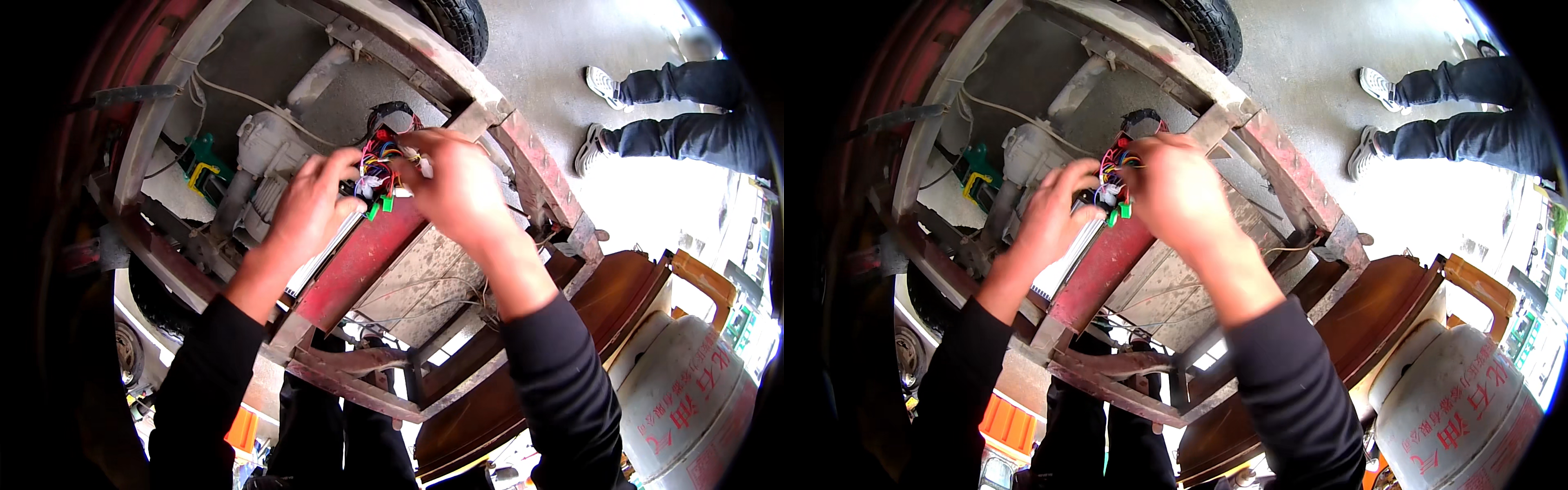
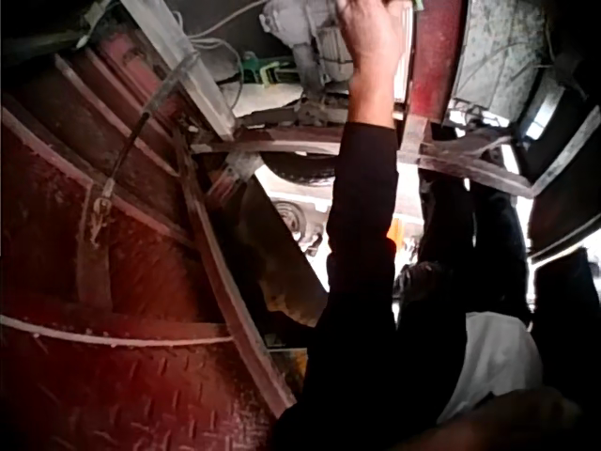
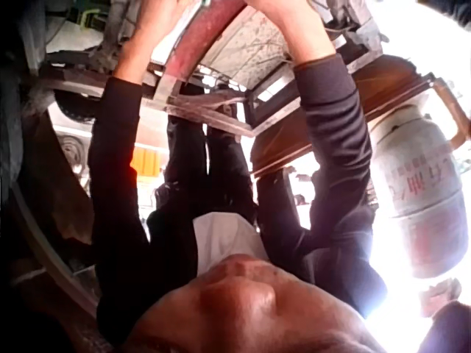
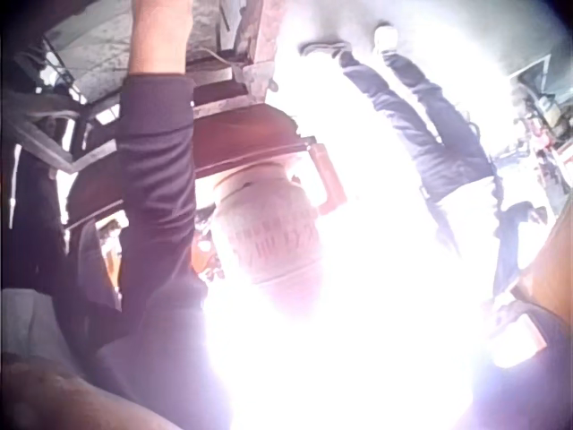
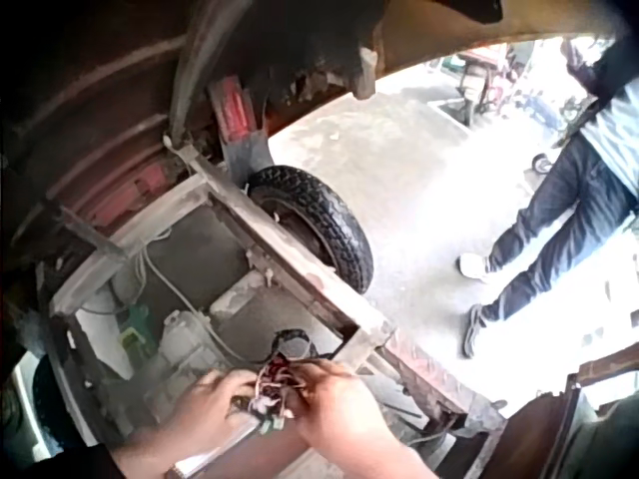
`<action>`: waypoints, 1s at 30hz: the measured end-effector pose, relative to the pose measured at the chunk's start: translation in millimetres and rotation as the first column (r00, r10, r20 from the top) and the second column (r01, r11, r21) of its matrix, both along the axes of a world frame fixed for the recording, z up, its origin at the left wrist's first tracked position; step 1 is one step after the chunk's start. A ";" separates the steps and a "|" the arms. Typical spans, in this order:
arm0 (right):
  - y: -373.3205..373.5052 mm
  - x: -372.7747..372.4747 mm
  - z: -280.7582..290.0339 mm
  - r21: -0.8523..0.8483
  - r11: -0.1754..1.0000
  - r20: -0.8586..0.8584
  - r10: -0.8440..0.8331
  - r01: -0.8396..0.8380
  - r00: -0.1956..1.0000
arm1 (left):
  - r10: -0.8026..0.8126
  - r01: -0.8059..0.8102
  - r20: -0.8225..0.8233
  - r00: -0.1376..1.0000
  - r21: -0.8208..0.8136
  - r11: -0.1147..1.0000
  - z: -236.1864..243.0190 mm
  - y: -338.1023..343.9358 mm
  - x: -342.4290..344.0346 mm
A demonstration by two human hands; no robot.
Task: The person works on the electrical system of a yellow three-wheeled vehicle, connecting wires and securing a metal box. They then move to the front of the vehicle, wrap electrical tape around the handlebar area, and use a power drill to tighten bolts on the front assembly.
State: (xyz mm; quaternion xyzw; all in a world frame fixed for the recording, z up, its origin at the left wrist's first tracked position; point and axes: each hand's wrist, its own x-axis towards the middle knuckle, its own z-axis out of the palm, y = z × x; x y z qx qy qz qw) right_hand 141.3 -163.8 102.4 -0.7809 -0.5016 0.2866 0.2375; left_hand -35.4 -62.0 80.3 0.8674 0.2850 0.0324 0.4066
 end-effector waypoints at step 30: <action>-31.4 -72.4 -23.1 0.059 0.992 0.503 0.064 -0.108 0.862 | -0.269 0.269 -0.067 0.961 0.461 0.846 4.2 -17.1 4.5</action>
